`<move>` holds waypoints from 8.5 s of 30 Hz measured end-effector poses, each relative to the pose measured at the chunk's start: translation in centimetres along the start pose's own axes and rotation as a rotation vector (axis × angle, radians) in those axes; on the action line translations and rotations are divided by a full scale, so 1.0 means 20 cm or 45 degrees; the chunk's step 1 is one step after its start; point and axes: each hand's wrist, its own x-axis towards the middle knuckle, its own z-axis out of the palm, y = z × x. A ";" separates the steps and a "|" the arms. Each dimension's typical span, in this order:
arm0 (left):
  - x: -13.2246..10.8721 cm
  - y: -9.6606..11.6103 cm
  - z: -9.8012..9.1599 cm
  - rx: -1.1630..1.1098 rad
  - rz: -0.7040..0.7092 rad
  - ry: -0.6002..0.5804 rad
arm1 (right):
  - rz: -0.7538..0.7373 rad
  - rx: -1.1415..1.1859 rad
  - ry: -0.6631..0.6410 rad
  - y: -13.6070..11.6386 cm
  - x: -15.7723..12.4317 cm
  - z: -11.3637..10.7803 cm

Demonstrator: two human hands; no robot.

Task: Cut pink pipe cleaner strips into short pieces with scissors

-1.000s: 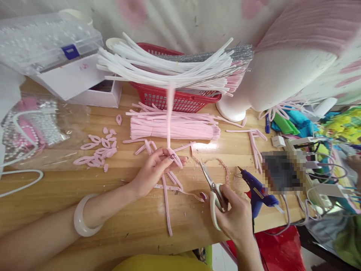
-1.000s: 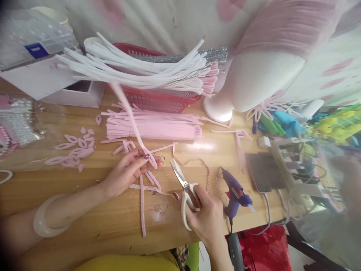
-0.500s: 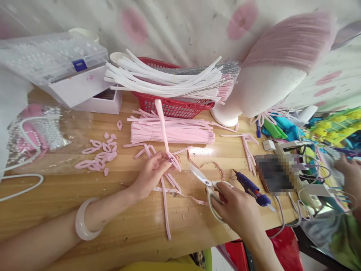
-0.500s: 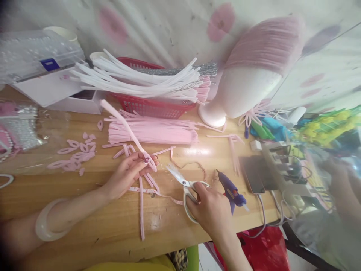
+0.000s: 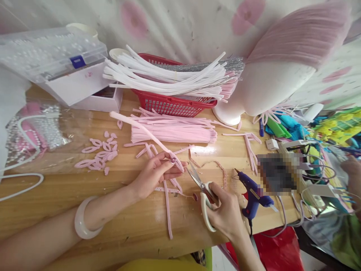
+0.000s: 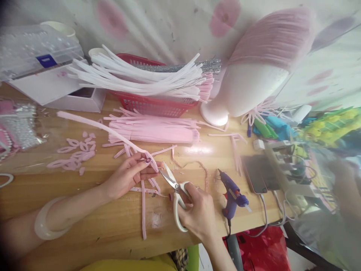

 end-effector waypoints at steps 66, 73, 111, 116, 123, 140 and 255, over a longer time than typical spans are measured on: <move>-0.01 -0.01 0.04 0.106 0.051 -0.101 | 0.008 -0.039 0.012 -0.02 -0.02 0.06; -0.01 -0.01 0.02 0.132 0.030 -0.080 | 0.003 0.035 0.070 0.01 -0.04 0.09; -0.03 -0.02 0.03 0.334 0.131 0.027 | 0.451 1.076 0.144 -0.09 0.00 0.06; -0.05 -0.04 0.05 0.379 0.032 0.035 | 0.634 1.448 0.111 -0.22 0.06 0.14; -0.06 -0.04 0.04 0.364 -0.049 0.037 | 0.723 1.705 -0.034 -0.18 0.08 0.17; -0.03 -0.02 0.04 0.158 -0.082 0.090 | 0.727 1.921 -0.277 -0.14 0.02 0.19; -0.10 0.08 0.29 0.760 0.703 0.208 | 0.440 1.661 0.469 -0.30 0.15 0.04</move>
